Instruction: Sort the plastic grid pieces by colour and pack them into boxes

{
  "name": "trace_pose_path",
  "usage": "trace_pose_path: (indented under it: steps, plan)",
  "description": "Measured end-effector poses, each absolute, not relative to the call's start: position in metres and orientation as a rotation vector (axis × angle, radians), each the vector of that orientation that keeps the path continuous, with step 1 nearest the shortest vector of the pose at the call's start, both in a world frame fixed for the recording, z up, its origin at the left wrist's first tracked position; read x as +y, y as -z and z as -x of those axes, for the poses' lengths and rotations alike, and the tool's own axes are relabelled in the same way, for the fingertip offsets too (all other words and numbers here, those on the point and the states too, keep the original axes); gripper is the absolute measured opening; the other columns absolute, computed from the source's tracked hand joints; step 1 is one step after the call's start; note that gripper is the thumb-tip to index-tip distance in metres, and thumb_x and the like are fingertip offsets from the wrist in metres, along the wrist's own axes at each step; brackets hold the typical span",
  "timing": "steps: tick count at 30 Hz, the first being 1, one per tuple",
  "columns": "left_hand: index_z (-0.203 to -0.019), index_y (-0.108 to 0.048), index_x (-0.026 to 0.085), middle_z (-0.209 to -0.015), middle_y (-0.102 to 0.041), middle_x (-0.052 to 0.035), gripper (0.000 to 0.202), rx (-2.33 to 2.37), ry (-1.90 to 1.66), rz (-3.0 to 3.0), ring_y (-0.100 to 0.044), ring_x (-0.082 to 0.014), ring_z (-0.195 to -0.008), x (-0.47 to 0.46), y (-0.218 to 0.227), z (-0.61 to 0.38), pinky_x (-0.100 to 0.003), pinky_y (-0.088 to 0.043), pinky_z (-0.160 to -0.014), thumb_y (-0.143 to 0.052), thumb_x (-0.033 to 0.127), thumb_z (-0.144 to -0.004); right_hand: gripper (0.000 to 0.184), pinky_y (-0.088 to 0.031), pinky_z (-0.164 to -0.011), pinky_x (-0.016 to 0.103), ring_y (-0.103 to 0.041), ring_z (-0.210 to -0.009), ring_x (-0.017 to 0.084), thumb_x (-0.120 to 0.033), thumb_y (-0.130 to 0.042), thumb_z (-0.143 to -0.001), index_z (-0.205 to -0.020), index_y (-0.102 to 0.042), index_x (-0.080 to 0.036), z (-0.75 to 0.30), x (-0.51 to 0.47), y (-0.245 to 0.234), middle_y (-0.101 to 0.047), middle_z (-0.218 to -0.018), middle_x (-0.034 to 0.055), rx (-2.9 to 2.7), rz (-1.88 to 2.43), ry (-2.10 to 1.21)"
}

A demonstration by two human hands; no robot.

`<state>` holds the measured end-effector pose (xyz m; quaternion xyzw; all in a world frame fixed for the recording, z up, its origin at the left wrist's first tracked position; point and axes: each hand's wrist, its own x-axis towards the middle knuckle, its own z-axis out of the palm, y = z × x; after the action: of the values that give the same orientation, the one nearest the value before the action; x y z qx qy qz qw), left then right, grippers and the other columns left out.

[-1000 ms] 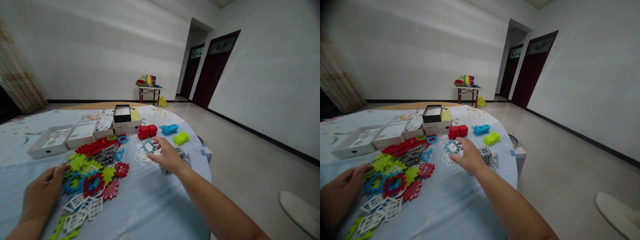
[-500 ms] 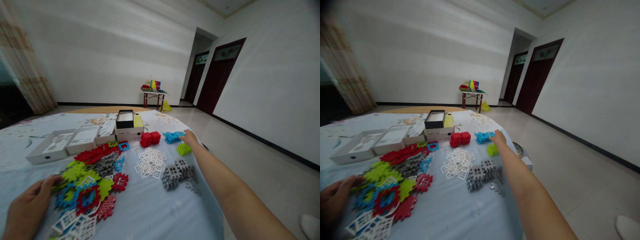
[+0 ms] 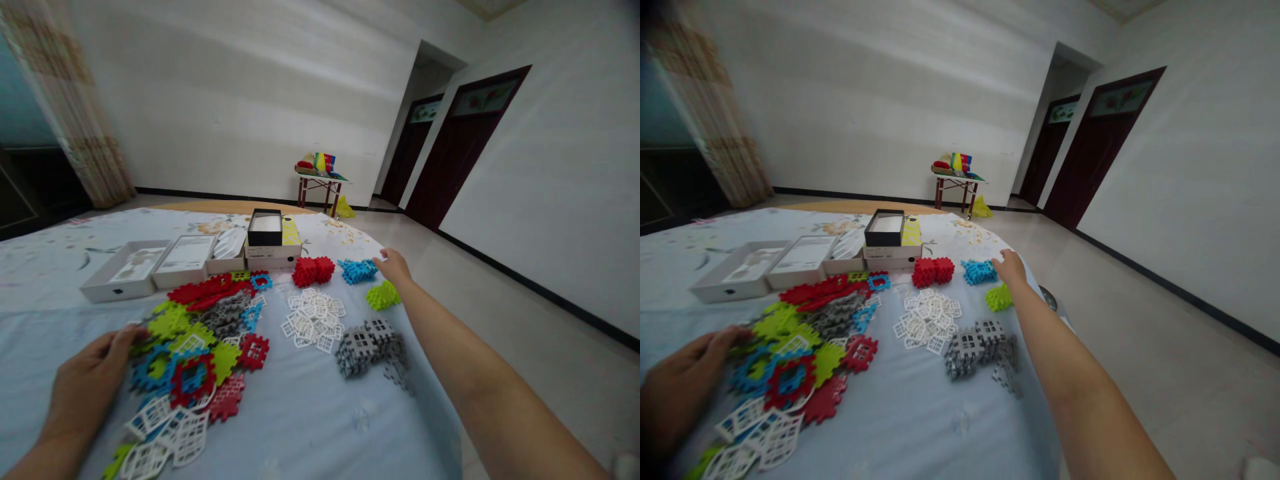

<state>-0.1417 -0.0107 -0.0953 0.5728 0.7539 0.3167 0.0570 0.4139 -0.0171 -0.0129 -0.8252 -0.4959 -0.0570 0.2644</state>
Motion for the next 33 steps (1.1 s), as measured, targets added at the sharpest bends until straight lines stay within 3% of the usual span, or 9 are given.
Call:
trace_pose_path:
  steps: [6,14,21,28,33]
  plan:
    - [-0.079,-0.068,0.019,-0.079,-0.072,0.0014,0.033,1.976,-1.189,-1.652,-0.064,-0.019,-0.081,-0.029,0.07,0.122,-0.028,-0.048,-0.073,-0.045,0.043,-0.078,0.028,-0.046,-0.078,0.028,-0.061,-0.08,0.016,-0.032,-0.054,-0.081,-0.101,-0.064,-0.015,-0.351,-0.045,-0.01,-0.066,-0.101,0.0074,-1.594,1.876,0.064]
    - [-0.079,-0.068,0.017,-0.08,-0.071,-0.0037,0.035,1.915,-1.237,-1.578,-0.062,-0.0187,-0.079,-0.029,0.073,0.121,-0.027,-0.046,-0.073,-0.044,0.042,-0.078,0.022,-0.046,-0.069,0.026,-0.06,-0.076,0.014,-0.026,-0.057,-0.08,-0.1,-0.063,-0.017,-0.214,-0.087,0.014,-0.066,-0.09,0.0056,-2.035,1.379,-0.314]
    - [-0.073,-0.067,0.019,-0.075,-0.071,-0.0026,0.034,1.882,-1.308,-1.581,-0.062,-0.0197,-0.078,-0.027,0.075,0.122,-0.027,-0.047,-0.07,-0.044,0.043,-0.077,0.022,-0.042,-0.082,0.029,-0.059,-0.087,0.016,-0.023,-0.054,-0.082,-0.101,-0.062,-0.018,-0.153,-0.067,0.05,-0.064,-0.098,0.0066,-2.114,1.565,-0.313]
    - [-0.073,-0.068,0.017,-0.071,-0.07,-0.0029,0.037,1.874,-1.313,-1.608,-0.062,-0.0185,-0.072,-0.03,0.073,0.12,-0.026,-0.046,-0.066,-0.043,0.043,-0.078,0.035,-0.042,-0.077,0.029,-0.058,-0.09,0.02,-0.041,-0.057,-0.078,-0.105,-0.057,-0.019,-0.127,-0.046,0.056,-0.064,-0.096,0.0071,-2.039,1.865,-0.296]
    - [-0.074,-0.068,0.018,-0.075,-0.071,-0.0022,0.035,1.873,-1.303,-1.616,-0.063,-0.0186,-0.076,-0.026,0.078,0.124,-0.026,-0.046,-0.069,-0.044,0.044,-0.078,0.031,-0.043,-0.074,0.031,-0.06,-0.092,0.023,-0.033,-0.054,-0.078,-0.106,-0.057,-0.019,-0.125,-0.041,0.059,-0.064,-0.1,0.0095,-2.055,1.949,-0.285]
